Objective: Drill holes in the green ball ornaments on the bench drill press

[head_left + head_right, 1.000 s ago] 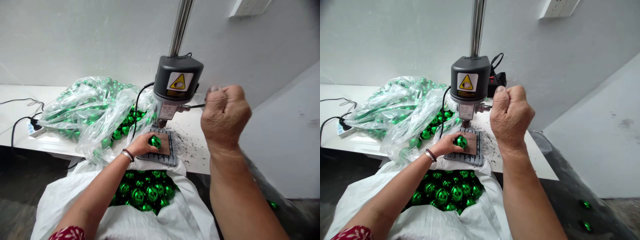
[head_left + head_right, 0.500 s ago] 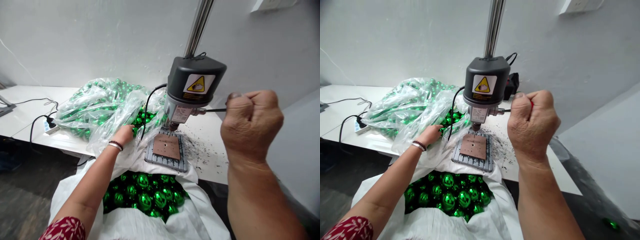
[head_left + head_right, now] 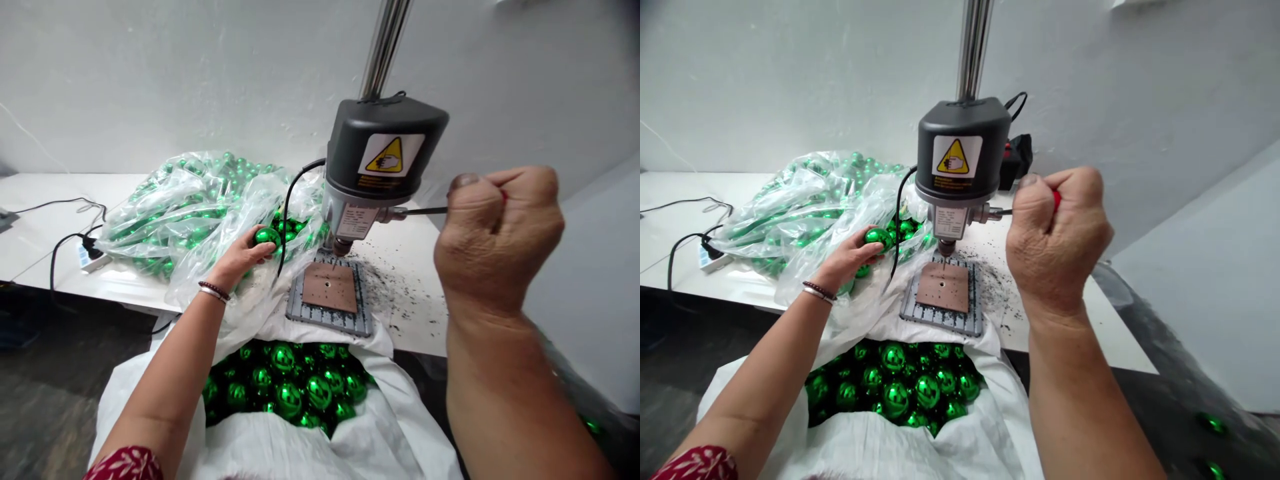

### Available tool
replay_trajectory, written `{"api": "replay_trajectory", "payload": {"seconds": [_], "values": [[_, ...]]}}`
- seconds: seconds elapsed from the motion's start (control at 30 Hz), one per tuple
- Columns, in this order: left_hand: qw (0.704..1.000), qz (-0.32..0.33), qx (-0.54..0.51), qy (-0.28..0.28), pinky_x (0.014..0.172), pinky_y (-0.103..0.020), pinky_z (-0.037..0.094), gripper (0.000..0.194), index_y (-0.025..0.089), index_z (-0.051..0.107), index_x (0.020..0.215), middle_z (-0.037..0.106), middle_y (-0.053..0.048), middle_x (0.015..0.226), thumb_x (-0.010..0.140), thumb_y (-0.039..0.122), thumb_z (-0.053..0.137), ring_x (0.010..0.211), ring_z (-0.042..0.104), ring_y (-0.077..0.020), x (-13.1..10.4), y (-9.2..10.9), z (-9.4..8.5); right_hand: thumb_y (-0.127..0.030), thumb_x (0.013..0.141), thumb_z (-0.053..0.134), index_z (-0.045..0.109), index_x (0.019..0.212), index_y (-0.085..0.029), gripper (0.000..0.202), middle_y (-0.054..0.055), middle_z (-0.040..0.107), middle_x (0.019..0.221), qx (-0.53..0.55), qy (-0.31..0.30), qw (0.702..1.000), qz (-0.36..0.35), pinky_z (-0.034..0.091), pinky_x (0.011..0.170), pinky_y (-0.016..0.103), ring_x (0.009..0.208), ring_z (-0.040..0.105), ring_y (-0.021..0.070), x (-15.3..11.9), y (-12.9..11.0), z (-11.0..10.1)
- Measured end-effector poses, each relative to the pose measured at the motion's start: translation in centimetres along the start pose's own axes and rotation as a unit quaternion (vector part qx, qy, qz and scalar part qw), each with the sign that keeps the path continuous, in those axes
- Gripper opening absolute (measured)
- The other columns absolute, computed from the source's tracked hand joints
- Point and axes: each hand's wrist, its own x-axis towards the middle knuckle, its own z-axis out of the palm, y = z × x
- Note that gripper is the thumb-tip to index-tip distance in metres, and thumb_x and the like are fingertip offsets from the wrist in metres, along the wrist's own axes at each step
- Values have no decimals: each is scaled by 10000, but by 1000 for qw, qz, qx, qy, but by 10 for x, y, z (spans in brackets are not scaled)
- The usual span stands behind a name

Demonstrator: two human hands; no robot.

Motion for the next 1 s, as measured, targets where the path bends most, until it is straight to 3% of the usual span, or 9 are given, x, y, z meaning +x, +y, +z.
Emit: {"api": "replay_trajectory", "payload": {"seconds": [0.1,0.2,0.4,0.6,0.77,0.9,1.0], "values": [[971,-45,-205,-111,552,-199,439,653,216,494,1309,645,-14,877,733,412,732,642,609,-105,-12,9,10,-373,863,413,445,720,-150,267,-29,429,631,4,-1,1000,-3,314,601,213,585,377,33,-1,0,0],[935,-104,-296,-163,540,-195,449,694,232,468,1328,659,-12,832,717,380,761,589,602,-91,-18,6,29,-376,888,404,463,740,-144,281,-40,430,631,14,-11,1000,-3,306,587,194,571,362,23,-2,-1,-2],[928,-198,-262,-176,535,-201,455,604,227,503,1307,691,-45,893,751,309,722,652,663,-130,-18,-10,67,-361,894,409,434,760,-158,245,-33,430,633,28,-17,999,-7,329,599,206,579,382,42,-2,-1,-3],[912,-202,-320,-157,559,-216,450,407,191,602,1112,675,-66,999,799,448,639,700,630,-119,-16,-20,77,-395,906,407,428,774,-167,264,-36,395,636,42,-36,998,-6,351,617,204,585,372,50,-2,-1,-4],[942,-144,-278,-123,595,-219,448,554,218,571,1138,639,-29,967,677,470,745,726,587,-112,-11,-27,83,-392,921,392,427,788,-170,261,-40,361,626,29,-35,999,-6,359,623,206,586,380,56,-2,0,-4],[979,-100,-139,-112,574,-194,416,591,194,568,1172,614,-1,893,649,372,777,679,539,-83,-7,-28,86,-402,930,379,435,797,-169,274,-34,381,641,22,-36,999,-9,375,628,212,599,404,56,-3,1,-4],[986,-79,-39,-139,644,-218,464,565,193,571,1214,624,-12,934,708,385,734,716,549,-94,-6,-24,85,-447,947,341,441,811,-176,319,-25,418,676,7,-45,999,-7,399,646,219,622,435,55,-4,0,-4]]}}
